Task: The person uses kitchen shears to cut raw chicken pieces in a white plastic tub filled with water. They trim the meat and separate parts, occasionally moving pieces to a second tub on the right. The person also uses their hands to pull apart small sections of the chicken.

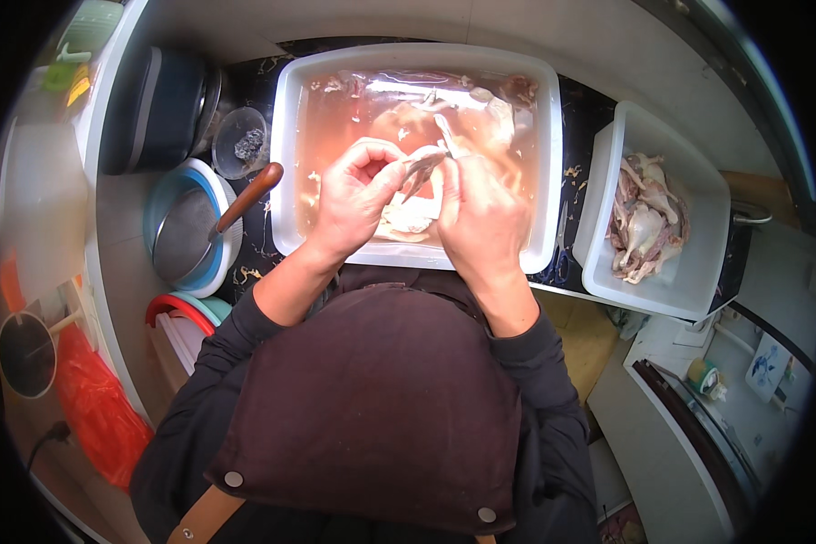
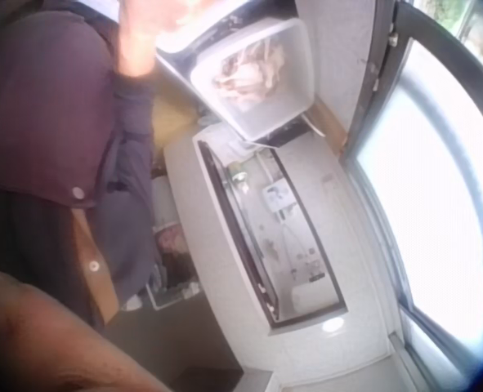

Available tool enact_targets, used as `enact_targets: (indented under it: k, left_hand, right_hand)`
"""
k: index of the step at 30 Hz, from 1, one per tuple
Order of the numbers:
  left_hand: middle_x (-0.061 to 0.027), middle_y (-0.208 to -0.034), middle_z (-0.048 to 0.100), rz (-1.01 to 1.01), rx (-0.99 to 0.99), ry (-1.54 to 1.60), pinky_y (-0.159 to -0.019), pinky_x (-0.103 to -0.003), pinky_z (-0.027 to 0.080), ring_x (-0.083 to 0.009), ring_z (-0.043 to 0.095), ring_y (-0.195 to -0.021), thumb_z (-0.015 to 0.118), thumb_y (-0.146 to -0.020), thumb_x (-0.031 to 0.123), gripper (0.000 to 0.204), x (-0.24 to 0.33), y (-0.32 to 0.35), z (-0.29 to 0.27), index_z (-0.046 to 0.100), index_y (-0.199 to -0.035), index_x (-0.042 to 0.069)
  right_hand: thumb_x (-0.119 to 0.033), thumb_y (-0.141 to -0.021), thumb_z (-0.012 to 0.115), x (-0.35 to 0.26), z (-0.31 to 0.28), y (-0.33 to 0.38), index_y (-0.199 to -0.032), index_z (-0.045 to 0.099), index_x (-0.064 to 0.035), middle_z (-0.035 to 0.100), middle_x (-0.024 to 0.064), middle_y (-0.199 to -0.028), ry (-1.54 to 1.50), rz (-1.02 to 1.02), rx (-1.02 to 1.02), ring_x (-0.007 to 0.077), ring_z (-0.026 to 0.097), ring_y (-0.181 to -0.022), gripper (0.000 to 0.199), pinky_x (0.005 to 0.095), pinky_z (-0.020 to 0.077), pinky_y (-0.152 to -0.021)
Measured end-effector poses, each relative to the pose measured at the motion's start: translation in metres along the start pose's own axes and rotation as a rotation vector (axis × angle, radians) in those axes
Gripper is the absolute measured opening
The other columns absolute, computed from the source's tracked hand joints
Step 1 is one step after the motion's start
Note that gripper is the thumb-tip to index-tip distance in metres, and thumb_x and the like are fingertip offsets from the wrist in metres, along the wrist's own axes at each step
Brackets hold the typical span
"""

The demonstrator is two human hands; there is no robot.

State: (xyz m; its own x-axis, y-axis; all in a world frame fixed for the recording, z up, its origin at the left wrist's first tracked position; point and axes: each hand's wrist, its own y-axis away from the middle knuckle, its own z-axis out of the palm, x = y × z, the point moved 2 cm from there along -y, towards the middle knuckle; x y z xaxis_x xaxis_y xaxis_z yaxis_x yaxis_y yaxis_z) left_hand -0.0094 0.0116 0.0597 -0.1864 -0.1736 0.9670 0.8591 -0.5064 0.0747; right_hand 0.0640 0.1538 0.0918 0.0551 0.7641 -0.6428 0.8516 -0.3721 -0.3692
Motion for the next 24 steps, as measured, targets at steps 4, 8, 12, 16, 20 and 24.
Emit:
enact_targets:
  k: [4,8,12,16,20,24]
  left_hand:
    - [-0.0046,-0.100,0.064,-0.004,-0.009,0.006,-0.076,-0.023,0.051,-0.0088,0.061,-0.086,0.062,-0.097,0.001,0.009,0.002,0.001,0.001,0.062,-0.105,-0.003]
    - [-0.0047,-0.102,0.060,0.043,-0.005,0.001,-0.075,-0.024,0.052,-0.0096,0.061,-0.085,0.063,-0.096,0.002,0.009,0.003,0.002,0.002,0.062,-0.103,-0.003]
    - [-0.0053,-0.104,0.058,0.084,0.003,-0.033,-0.075,-0.024,0.052,-0.0102,0.062,-0.085,0.064,-0.096,0.001,0.008,-0.002,0.004,0.002,0.061,-0.102,-0.004]
    - [-0.0053,-0.102,0.060,0.077,0.027,-0.056,-0.075,-0.025,0.051,-0.0104,0.061,-0.085,0.062,-0.097,0.000,0.007,-0.003,0.003,0.004,0.061,-0.103,-0.004]
    - [-0.0054,-0.098,0.062,0.019,0.006,0.025,-0.075,-0.025,0.051,-0.0099,0.060,-0.084,0.061,-0.098,0.002,0.008,-0.003,0.003,0.003,0.060,-0.104,-0.003]
    - [-0.0052,-0.098,0.064,0.000,0.001,0.056,-0.075,-0.024,0.051,-0.0090,0.059,-0.083,0.061,-0.099,0.005,0.010,-0.002,0.001,0.001,0.061,-0.105,-0.003]
  right_hand:
    - [-0.013,-0.096,0.064,-0.009,0.003,0.005,-0.100,0.067,-0.0049,0.068,0.0170,-0.082,-0.132,0.018,-0.145,0.0347,0.068,-0.071,0.009,0.0394,0.0512,-0.061]
    - [-0.013,-0.095,0.064,-0.012,0.003,0.005,-0.101,0.066,-0.0053,0.067,0.0164,-0.082,-0.094,-0.009,-0.159,0.0341,0.068,-0.070,0.010,0.0403,0.0507,-0.061]
    - [-0.012,-0.095,0.064,-0.010,0.008,0.009,-0.101,0.067,-0.0058,0.068,0.0150,-0.081,0.011,-0.019,-0.140,0.0334,0.067,-0.069,0.010,0.0411,0.0500,-0.059]
    - [-0.012,-0.095,0.062,-0.011,0.011,0.010,-0.099,0.067,-0.0040,0.068,0.0135,-0.082,0.024,0.036,-0.083,0.0313,0.066,-0.067,0.010,0.0392,0.0497,-0.059]
    - [-0.011,-0.098,0.061,-0.003,0.015,0.012,-0.097,0.066,0.0003,0.066,0.0121,-0.078,-0.338,0.161,-0.141,0.0235,0.063,-0.062,0.012,0.0347,0.0482,-0.059]
    - [-0.011,-0.099,0.060,-0.006,0.009,0.007,-0.097,0.065,0.0023,0.064,0.0113,-0.074,-0.402,0.209,-0.177,0.0176,0.060,-0.064,0.014,0.0320,0.0466,-0.060]
